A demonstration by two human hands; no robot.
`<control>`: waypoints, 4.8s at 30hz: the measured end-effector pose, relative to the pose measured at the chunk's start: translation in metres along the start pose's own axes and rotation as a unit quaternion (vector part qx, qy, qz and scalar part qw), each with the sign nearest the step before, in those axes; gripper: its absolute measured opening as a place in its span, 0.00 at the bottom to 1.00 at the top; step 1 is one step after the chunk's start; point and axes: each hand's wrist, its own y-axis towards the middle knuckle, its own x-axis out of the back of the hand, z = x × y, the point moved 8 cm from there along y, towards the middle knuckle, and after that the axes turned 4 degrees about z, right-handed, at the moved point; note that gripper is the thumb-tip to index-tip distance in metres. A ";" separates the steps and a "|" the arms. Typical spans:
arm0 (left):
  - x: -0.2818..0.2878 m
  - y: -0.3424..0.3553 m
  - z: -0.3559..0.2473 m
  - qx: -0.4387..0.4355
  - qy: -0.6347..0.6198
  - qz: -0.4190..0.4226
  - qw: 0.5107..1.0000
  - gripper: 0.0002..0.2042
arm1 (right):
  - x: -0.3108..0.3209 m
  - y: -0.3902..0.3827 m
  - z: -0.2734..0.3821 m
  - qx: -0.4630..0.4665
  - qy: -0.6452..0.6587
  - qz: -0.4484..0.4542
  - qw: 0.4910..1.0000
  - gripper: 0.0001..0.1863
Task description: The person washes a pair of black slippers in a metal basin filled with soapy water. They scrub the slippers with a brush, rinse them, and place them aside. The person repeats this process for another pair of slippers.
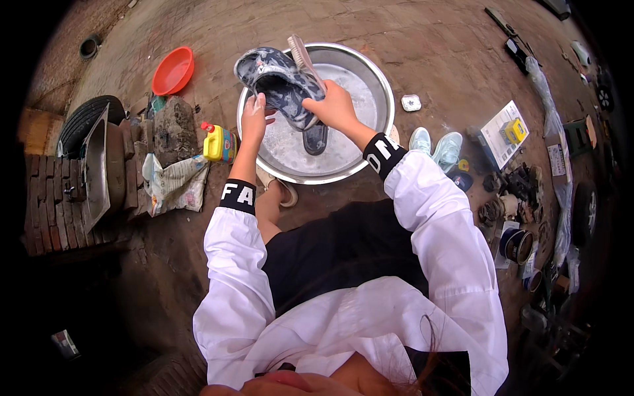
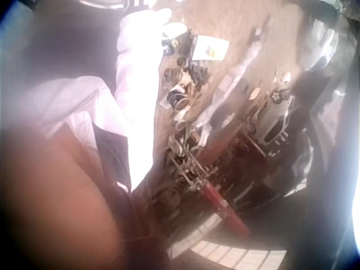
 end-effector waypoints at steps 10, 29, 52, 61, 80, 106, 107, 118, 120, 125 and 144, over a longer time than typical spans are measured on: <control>-0.080 0.050 0.139 -0.004 0.341 0.149 0.928 0.20 | 0.026 0.042 -0.210 -0.260 -0.108 -0.018 0.959 0.30; -0.202 0.059 0.312 0.227 0.186 -0.105 0.950 0.33 | -0.105 0.059 -0.403 -0.252 -0.194 0.128 0.940 0.44; -0.146 0.060 0.327 0.206 0.266 -0.206 0.919 0.31 | -0.170 0.063 -0.395 -0.435 0.374 -0.010 0.819 0.10; -0.132 0.071 0.339 0.229 0.242 -0.255 0.908 0.33 | -0.123 0.058 -0.442 -0.435 0.137 -0.168 0.874 0.13; -0.130 0.030 0.343 0.322 0.024 -0.155 0.934 0.39 | -0.157 0.092 -0.395 -0.408 0.472 0.002 0.781 0.10; -0.099 0.055 0.279 0.141 0.381 0.055 0.912 0.22 | -0.084 0.095 -0.407 -0.290 -0.239 0.125 0.918 0.31; -0.111 0.056 0.275 0.103 0.388 0.011 0.916 0.20 | -0.069 0.101 -0.391 -0.291 -0.246 0.096 0.919 0.32; -0.164 0.060 0.303 0.225 0.085 0.082 0.967 0.14 | -0.115 0.079 -0.408 -0.276 -0.110 0.108 0.949 0.35; -0.178 0.059 0.322 0.312 -0.334 0.057 0.887 0.14 | -0.132 0.072 -0.407 -0.257 -0.029 0.127 0.957 0.36; -0.168 0.065 0.358 0.369 -0.439 -0.061 0.817 0.13 | -0.119 0.090 -0.411 -0.236 0.082 0.114 0.961 0.28; -0.168 0.062 0.366 0.379 -0.377 -0.074 0.842 0.14 | -0.089 0.064 -0.447 -0.436 0.236 0.000 0.869 0.09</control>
